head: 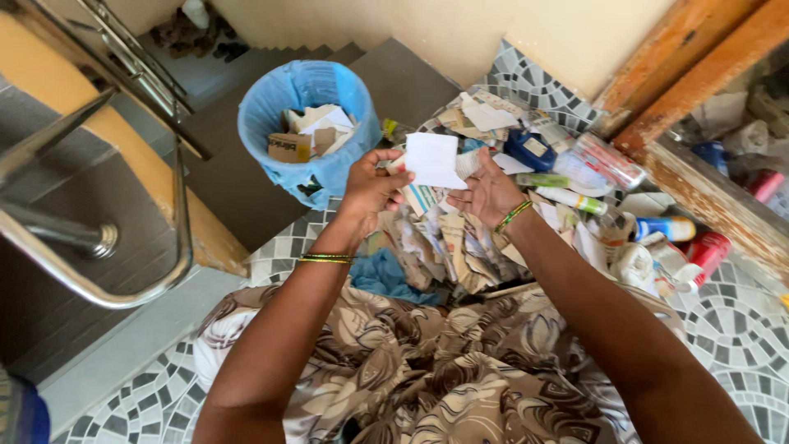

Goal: The person sits on a tiled floor and sorts through a pile of paper scraps, picking up pieces one by one and placing them into a blue bucket. The task involves handling various paper items and moving them from the floor into the container.

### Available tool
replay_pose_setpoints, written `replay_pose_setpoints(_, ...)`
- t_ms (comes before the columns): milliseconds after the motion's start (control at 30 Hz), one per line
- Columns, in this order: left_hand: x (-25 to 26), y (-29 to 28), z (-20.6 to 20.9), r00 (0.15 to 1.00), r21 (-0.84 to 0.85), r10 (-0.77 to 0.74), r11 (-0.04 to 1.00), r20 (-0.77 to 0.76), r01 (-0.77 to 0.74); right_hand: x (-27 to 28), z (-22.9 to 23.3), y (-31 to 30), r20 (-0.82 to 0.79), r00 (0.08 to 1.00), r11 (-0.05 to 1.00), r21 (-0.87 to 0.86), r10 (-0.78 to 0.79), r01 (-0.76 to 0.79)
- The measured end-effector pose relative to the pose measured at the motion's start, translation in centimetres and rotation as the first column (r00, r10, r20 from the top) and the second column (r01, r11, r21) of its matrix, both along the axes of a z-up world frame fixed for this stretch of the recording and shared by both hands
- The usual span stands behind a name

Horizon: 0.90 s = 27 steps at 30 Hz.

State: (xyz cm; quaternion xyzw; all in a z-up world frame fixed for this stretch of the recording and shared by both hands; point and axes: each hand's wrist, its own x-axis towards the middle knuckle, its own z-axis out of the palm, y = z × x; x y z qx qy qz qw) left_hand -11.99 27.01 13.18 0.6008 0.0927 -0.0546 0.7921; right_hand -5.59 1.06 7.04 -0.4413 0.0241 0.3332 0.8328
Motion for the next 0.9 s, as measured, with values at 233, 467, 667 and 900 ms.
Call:
replay_pose_setpoints(233, 0.9, 5.4, -1.1, 0.982, -0.06, 0.189, 0.98, -0.029, -0.19, 2.0, 1.8, 6.5, 0.032, 0.997, 0.991, 0.114, 0.069, -0.072)
replay_pose_setpoints(467, 3.7, 8.7, -2.1, 0.957, -0.059, 0.289, 0.955, -0.014, -0.29, 4.9, 5.1, 12.1, 0.068, 0.996, 0.997, 0.031, 0.062, -0.064)
replay_pose_setpoints(667, 5.9, 11.4, -3.8, 0.912, -0.076, 0.409, 0.909, -0.016, -0.409, 7.6, 4.3, 15.8, 0.081, 0.994, 0.997, -0.005, 0.075, -0.075)
replay_pose_setpoints(900, 7.8, 13.7, -6.0, 0.823, -0.137, 0.564, 0.812, -0.062, -0.567, 9.2, 3.1, 18.7, 0.031, 0.999, 0.998, -0.056, 0.042, -0.04)
